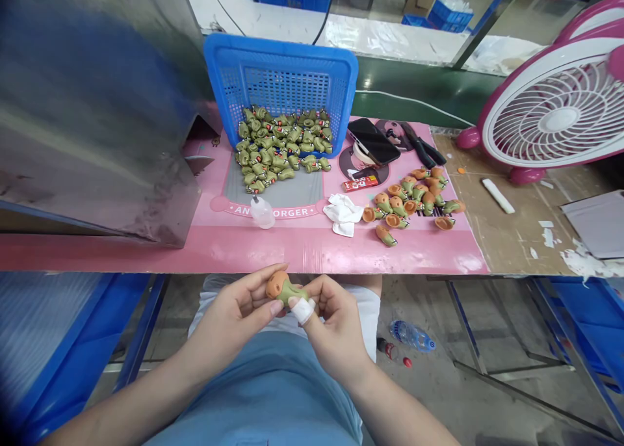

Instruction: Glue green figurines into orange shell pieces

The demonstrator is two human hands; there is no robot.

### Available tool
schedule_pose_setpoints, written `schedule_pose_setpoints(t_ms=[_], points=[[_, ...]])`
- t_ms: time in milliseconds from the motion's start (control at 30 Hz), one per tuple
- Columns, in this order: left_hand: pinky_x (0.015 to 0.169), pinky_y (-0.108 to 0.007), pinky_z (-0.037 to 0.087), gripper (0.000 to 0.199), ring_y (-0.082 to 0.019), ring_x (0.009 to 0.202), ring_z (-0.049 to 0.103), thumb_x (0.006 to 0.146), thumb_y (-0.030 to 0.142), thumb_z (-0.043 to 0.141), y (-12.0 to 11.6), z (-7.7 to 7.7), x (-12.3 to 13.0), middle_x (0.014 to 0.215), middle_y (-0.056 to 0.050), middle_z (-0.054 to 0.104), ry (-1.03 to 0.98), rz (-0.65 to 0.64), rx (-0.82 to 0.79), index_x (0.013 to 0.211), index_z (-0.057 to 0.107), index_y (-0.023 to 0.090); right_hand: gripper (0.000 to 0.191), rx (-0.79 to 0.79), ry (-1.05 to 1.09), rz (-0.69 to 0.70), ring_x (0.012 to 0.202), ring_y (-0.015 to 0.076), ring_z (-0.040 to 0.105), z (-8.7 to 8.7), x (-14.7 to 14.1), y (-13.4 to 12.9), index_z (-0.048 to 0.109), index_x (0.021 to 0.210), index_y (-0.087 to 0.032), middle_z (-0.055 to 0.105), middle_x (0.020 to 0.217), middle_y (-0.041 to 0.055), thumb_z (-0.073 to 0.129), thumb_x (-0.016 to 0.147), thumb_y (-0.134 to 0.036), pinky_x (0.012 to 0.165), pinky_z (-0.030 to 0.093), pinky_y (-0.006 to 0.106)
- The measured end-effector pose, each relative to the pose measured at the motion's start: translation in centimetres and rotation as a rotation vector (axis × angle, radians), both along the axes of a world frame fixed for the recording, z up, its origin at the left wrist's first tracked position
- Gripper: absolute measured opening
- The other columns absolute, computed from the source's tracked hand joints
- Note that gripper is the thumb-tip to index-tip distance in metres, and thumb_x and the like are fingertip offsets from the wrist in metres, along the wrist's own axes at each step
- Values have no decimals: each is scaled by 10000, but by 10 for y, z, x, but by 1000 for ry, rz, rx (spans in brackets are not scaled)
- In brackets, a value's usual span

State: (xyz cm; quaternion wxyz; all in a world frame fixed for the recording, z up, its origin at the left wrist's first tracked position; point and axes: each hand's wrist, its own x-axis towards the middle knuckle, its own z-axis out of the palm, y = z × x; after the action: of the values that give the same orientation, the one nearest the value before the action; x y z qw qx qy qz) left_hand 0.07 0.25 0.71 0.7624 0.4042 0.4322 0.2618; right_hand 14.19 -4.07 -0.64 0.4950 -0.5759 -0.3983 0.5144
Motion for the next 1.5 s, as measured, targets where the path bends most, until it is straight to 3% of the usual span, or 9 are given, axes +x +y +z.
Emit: schedule_pose_setpoints(t_ms=[233, 400, 533, 600, 700, 833, 1033, 1333, 1500], points=[[876, -287, 453, 522, -193, 1033, 573, 767, 112, 523, -1, -1, -3, 1145, -112, 603, -63, -18, 41, 1269, 383, 98, 237, 41, -21, -22, 387, 39, 363, -1, 0, 1, 517, 671, -152, 483, 500, -46, 658, 716, -338, 348, 282, 152], [891, -330, 452, 541, -201, 1039, 568, 787, 119, 517, -2, -2, -9, 1150, -101, 600, -155, -45, 66, 1301, 350, 141, 240, -28, 227, -14, 347, 27, 306, -6, 3, -1, 493, 685, -161, 456, 461, -60, 613, 766, -353, 326, 217, 139], [733, -280, 497, 222, -162, 794, 633, 836, 224, 502, 3, -10, -14, 928, -67, 671, -6, 109, 75, 1033, 564, 144, 259, -29, 358, -28, 335, 25, 267, -6, 5, -1, 484, 691, -163, 447, 447, -58, 587, 782, -383, 319, 191, 144], [678, -273, 501, 264, -171, 752, 631, 861, 336, 466, 6, -13, -15, 848, -77, 679, 60, 144, 94, 874, 620, 122, 237, -11, 295, -20, 348, 33, 305, -4, 6, -2, 497, 711, -165, 470, 478, -47, 590, 781, -371, 319, 213, 146], [705, -298, 510, 346, -193, 783, 630, 835, 417, 492, 7, -12, -13, 886, -89, 685, 30, 117, 123, 943, 632, 120, 157, 85, -9, -2, 393, 55, 395, 0, 7, -3, 544, 750, -170, 514, 534, -31, 603, 773, -314, 348, 309, 166], [780, -253, 501, 260, -170, 854, 634, 828, 314, 542, 5, -4, -8, 921, -51, 697, -1, 122, 158, 1020, 627, 161, 116, 319, -458, 97, 548, 92, 529, 5, 8, -4, 576, 871, -192, 617, 717, 2, 611, 761, -199, 498, 444, 204], [857, -253, 484, 199, -174, 982, 611, 840, 229, 535, -4, -7, -6, 1050, -51, 670, -113, 132, 132, 1019, 611, 188, 214, 527, -769, 174, 533, 101, 514, 7, 9, -12, 516, 973, -188, 585, 673, -7, 594, 777, -158, 506, 419, 233], [887, -274, 471, 178, -178, 1001, 602, 857, 215, 511, -11, -9, -6, 1051, -50, 665, -153, 111, 143, 1018, 582, 189, 245, 554, -835, 190, 528, 114, 506, 7, 10, -15, 496, 1008, -177, 558, 653, -2, 582, 780, -158, 508, 414, 253], [904, -270, 459, 183, -169, 1079, 556, 876, 170, 466, -11, -10, -10, 1160, -33, 609, -74, 68, 342, 1025, 554, 231, 321, 570, -766, 162, 652, 130, 543, 6, 13, -14, 503, 1066, -170, 568, 754, 35, 548, 766, -64, 564, 458, 244]])
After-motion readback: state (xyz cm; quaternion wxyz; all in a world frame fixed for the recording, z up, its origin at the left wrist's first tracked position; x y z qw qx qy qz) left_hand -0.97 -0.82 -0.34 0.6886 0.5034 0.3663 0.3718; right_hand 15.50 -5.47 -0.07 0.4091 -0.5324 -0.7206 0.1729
